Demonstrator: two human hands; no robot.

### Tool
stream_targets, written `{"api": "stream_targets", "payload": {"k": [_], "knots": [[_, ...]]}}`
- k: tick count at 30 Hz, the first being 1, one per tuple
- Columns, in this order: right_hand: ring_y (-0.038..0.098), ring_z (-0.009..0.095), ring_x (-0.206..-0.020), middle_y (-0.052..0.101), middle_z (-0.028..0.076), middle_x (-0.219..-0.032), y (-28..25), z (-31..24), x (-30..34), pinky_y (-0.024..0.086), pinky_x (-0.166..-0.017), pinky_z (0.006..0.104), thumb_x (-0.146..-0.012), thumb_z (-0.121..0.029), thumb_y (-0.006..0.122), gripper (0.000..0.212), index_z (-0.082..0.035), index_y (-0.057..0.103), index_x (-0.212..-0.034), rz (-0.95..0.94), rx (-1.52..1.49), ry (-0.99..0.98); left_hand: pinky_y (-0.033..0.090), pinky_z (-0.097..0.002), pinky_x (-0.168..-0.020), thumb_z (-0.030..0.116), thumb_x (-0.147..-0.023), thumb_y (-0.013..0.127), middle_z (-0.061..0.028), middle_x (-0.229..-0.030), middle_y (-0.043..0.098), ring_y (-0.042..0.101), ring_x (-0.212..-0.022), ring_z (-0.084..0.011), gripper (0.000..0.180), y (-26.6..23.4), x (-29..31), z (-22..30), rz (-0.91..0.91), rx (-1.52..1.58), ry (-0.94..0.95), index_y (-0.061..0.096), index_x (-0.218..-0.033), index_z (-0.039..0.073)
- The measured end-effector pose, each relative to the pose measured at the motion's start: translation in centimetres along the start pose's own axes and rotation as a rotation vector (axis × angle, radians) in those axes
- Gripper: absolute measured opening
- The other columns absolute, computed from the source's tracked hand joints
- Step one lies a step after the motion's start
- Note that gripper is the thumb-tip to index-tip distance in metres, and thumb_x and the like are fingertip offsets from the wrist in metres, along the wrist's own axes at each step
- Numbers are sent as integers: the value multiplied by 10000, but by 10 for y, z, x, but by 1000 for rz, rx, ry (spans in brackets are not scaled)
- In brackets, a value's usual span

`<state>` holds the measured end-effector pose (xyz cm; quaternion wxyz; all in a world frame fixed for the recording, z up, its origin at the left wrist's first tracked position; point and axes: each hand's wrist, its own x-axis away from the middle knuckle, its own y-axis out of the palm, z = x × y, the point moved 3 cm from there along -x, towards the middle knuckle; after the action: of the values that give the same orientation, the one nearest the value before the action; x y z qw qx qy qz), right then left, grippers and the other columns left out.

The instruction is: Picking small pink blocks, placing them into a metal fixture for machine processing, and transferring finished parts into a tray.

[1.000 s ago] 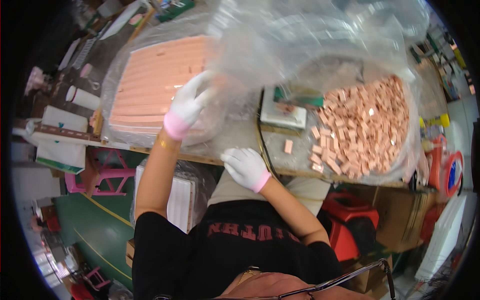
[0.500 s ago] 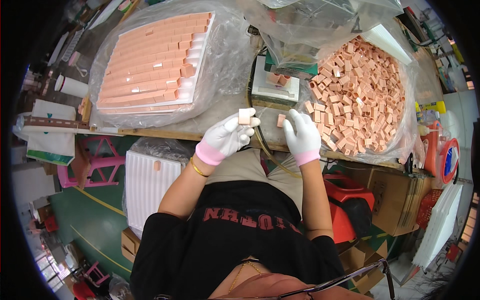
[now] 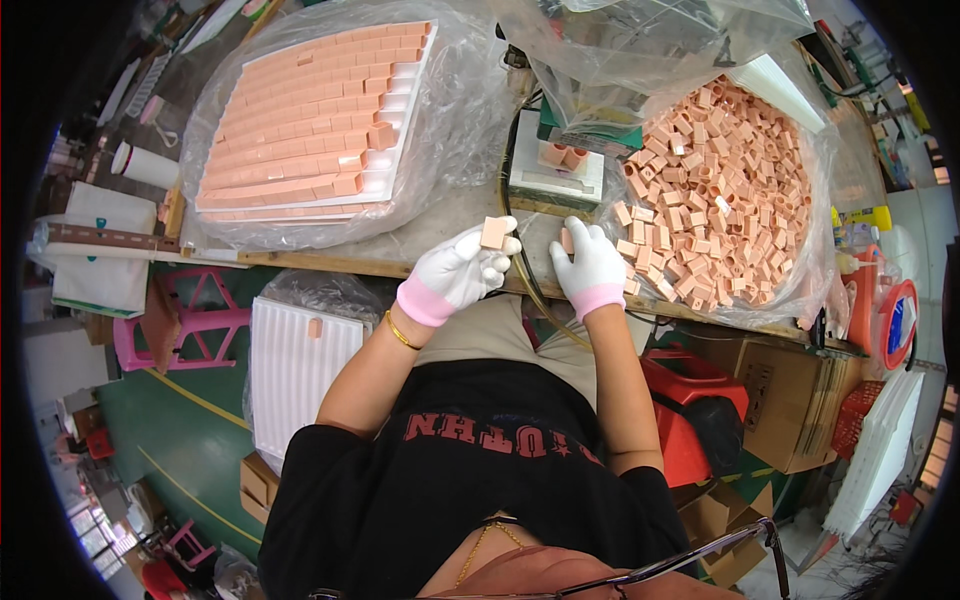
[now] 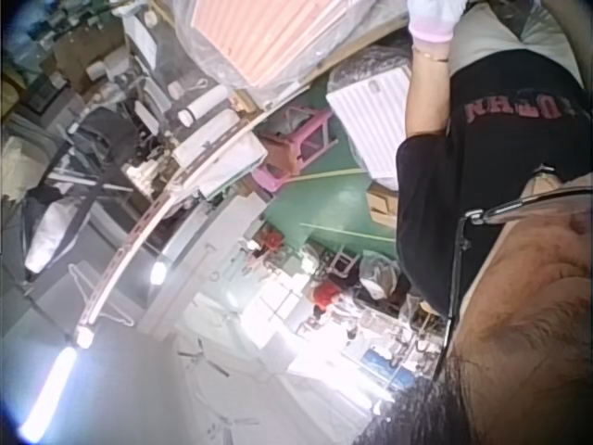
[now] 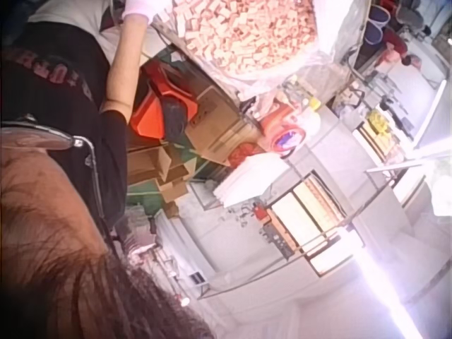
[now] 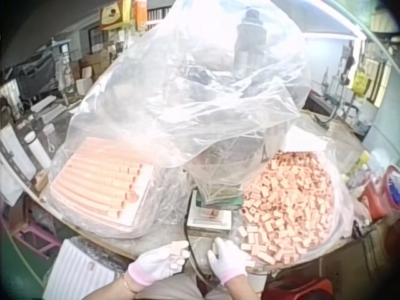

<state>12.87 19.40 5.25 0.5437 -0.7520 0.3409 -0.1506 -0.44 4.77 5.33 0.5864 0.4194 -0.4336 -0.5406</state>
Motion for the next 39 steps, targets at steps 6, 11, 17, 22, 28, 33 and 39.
{"api": "stream_targets", "payload": {"k": [6, 11, 17, 22, 28, 33, 39], "knots": [[605, 265, -751, 595, 126, -891, -12, 0, 4, 501, -699, 363, -785, -172, 650, 393, -91, 572, -1162, 50, -342, 6, 439, -219, -747, 234, -919, 575, -93, -1130, 536, 516, -867, -116, 569, -3, -1, -2, 17, -20, -7, 340, -1377, -8], [567, 148, -699, 584, 68, -870, -15, 2, 8, 486, -681, 270, -787, -87, 643, 447, -62, 554, -1225, 14, -741, 65, 439, -216, -740, 240, -914, 580, -93, -1135, 539, 508, -850, -111, 571, -3, -4, -6, 20, -45, -18, 349, -1374, -8], [562, 80, -793, 595, 42, -984, -15, 0, 11, 480, -723, 231, -858, -73, 608, 430, -13, 500, -1270, -114, -1248, 172, 456, -223, -738, 241, -957, 515, -109, -1140, 561, 531, -864, -120, 503, -5, -6, -7, 30, -96, -11, 367, -1376, 6], [587, 102, -878, 613, 65, -1041, -17, -6, 14, 478, -743, 226, -871, -71, 604, 464, -8, 466, -1310, -163, -1474, 246, 459, -231, -751, 217, -928, 566, -94, -1154, 552, 535, -886, -113, 506, 4, -1, -7, 167, -411, 74, 395, -1341, -19], [603, 101, -873, 633, 66, -1051, -10, 5, 13, 477, -713, 216, -904, -146, 581, 442, -3, 481, -1310, -240, -1501, 279, 474, -235, -757, 121, -911, 586, -88, -1171, 579, 563, -939, -105, 411, 16, -5, -10, 375, -815, 152, 474, -1276, -31], [619, 106, -871, 637, 66, -1059, -9, -2, 9, 471, -695, 201, -911, -175, 576, 411, 4, 516, -1277, -250, -1553, 315, 476, -222, -747, 105, -893, 616, -48, -1069, 622, 568, -874, -77, 375, 21, -7, -12, 397, -893, 110, 522, -1233, -21], [613, 88, -857, 643, 67, -1050, -12, -9, 9, 479, -725, 205, -893, -137, 609, 410, 14, 527, -1265, -197, -1431, 264, 490, -232, -741, 125, -910, 586, -53, -1071, 621, 580, -872, -88, 360, 16, -8, -13, 431, -942, 100, 525, -1232, -23]]}}
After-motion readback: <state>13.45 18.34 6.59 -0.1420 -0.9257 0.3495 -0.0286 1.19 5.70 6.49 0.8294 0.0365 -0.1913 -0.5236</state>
